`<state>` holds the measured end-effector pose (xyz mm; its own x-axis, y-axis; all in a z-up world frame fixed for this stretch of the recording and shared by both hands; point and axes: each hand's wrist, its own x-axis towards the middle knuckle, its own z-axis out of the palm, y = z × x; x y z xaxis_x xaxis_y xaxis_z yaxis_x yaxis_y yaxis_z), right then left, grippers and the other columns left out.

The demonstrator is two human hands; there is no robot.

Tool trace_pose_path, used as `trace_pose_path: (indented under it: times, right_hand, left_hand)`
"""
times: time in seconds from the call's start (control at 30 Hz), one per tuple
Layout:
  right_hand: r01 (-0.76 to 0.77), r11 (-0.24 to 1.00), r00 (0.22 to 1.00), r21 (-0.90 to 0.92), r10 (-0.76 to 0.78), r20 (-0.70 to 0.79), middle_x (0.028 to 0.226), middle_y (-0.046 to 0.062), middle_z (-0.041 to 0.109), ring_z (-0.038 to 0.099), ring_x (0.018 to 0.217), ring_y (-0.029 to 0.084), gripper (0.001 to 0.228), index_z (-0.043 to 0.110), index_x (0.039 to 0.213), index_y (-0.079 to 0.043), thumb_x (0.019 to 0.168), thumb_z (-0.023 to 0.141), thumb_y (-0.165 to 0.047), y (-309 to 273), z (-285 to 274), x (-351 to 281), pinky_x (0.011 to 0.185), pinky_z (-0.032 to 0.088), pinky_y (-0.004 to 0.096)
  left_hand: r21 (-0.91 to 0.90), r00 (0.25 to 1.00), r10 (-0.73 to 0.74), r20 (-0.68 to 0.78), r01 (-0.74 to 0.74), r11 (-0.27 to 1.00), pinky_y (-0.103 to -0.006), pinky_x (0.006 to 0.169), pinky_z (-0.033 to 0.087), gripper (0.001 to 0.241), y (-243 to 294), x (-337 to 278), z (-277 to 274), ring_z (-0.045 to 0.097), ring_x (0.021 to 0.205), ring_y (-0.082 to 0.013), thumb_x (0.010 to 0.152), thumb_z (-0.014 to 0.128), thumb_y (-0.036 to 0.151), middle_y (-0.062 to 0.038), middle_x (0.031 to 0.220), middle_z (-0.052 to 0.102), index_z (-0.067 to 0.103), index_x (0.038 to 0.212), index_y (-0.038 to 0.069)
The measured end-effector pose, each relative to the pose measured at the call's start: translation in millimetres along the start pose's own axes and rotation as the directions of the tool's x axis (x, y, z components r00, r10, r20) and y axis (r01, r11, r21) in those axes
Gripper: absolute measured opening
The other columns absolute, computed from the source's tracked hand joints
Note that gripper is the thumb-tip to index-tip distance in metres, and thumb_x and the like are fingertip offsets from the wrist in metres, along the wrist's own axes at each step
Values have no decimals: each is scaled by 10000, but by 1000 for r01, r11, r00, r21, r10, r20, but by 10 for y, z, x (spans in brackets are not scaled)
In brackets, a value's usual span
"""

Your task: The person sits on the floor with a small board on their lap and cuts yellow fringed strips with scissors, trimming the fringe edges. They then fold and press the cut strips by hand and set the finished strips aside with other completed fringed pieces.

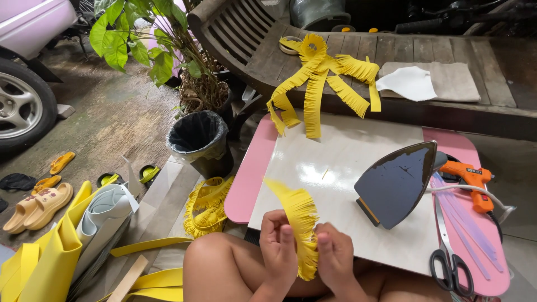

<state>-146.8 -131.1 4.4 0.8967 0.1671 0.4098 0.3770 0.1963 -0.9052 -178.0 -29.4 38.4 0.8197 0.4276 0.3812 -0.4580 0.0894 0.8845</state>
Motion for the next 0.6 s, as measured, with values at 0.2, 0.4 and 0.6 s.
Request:
trace_pose_path:
  times: [0.2, 0.4, 0.6]
  right_hand:
    - [-253, 860, 967, 443, 221, 124, 770, 98, 594, 507, 662, 135, 747, 580, 902, 18, 891, 284, -668, -62, 14, 180, 623, 404, 281]
    - [-269, 851, 963, 451, 249, 103, 839, 106, 545, 490, 740, 140, 707, 582, 1016, 72, 895, 376, -594, -43, -61, 168, 653, 388, 260]
    - [-211, 971, 967, -113, 191, -167, 562, 47, 555, 436, 467, 84, 329, 519, 700, -54, 862, 574, -335, -151, 69, 57, 447, 377, 203]
  left_hand:
    - [91, 999, -22, -38, 26, 996, -222, 611, 435, 228, 24, -12, 39, 483, 641, -85, 902, 594, 249, -35, 764, 515, 505, 871, 42]
    - [379, 988, 152, 40, -156, 912, -214, 491, 383, 197, 21, -44, 125, 412, 537, -83, 851, 649, 148, 0, 656, 471, 478, 781, 79]
    - [408, 984, 167, 57, -176, 896, -234, 480, 380, 166, -246, -264, 132, 419, 557, -112, 899, 501, 28, -65, 752, 477, 358, 840, 89]
